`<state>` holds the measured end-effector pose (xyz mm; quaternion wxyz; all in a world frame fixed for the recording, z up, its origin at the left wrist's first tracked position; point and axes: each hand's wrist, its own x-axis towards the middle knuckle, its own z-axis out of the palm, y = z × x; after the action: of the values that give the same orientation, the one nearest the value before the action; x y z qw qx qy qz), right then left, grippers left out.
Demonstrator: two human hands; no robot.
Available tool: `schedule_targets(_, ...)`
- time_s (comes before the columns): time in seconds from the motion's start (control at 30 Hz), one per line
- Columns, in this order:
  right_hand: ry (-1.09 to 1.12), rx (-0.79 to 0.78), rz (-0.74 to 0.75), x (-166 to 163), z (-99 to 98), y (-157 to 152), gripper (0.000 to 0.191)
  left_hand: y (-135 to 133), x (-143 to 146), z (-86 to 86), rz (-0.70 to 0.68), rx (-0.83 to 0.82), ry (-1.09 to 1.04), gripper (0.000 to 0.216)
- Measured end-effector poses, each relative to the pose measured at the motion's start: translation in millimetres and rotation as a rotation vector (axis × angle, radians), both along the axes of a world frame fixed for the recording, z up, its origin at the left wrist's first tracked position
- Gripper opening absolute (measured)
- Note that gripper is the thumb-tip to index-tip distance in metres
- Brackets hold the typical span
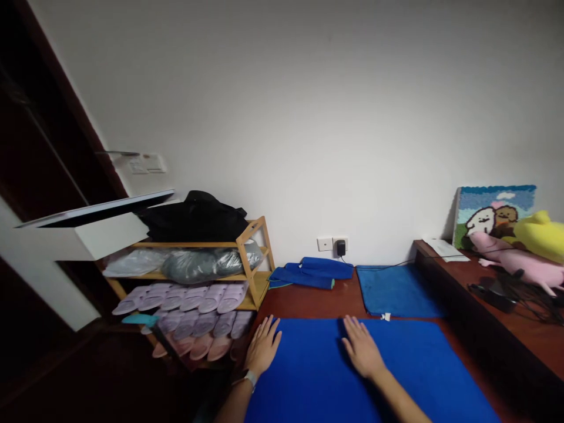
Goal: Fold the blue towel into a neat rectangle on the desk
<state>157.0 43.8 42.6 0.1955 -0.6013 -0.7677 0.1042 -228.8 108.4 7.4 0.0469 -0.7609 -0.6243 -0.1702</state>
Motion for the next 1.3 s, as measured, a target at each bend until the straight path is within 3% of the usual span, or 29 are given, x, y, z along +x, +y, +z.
schedule_targets(0.1,-0.004,-0.044,0.051,-43,-2.5,20,0.066,14,2,-12.6,0.025,-0.033,0.012,0.054)
schedule_targets(0.2,-0.025,-0.07,0.014,-30,-16.9,24,0.068,16,0,-20.3,0.025,-0.06,0.014,0.055)
schedule_targets(0.3,-0.069,-0.106,-0.088,29,-34.3,15,0.071,15,1,-21.0,0.027,-0.062,0.012,0.055)
schedule_targets(0.57,-0.13,-0.102,-0.528,252,-89.2,-15,0.081,18,2,-22.9,0.009,-0.049,-0.004,0.055)
schedule_targets(0.67,-0.03,-0.031,-0.54,296,-104.1,-18,0.08,17,2,-22.4,0.014,-0.041,-0.007,0.054)
schedule_targets(0.73,0.006,0.019,-0.551,301,-106.3,-17,0.077,16,3,-20.8,0.019,-0.042,-0.004,0.054)
schedule_targets(0.83,-0.029,0.106,-0.616,265,-89.1,-12,0.079,14,5,-18.2,0.024,-0.063,0.006,0.054)
schedule_targets(0.9,-0.082,0.14,-0.569,210,-65.0,-5,0.081,13,6,-17.4,0.024,-0.069,0.005,0.054)
schedule_targets(1.03,-0.11,0.054,-0.193,51,-17.7,15,0.073,13,5,-18.7,0.015,-0.062,-0.017,0.053)
schedule_targets(1.13,-0.073,-0.036,0.062,-49,-4.2,27,0.068,14,3,-20.3,0.012,-0.074,-0.018,0.054)
schedule_targets(1.2,-0.057,-0.112,0.13,-80,-4.3,30,0.068,15,3,-21.1,0.017,-0.075,-0.016,0.054)
schedule_targets(1.3,-0.068,-0.159,0.065,-63,-13.0,29,0.068,16,2,-21.9,0.018,-0.07,-0.023,0.054)
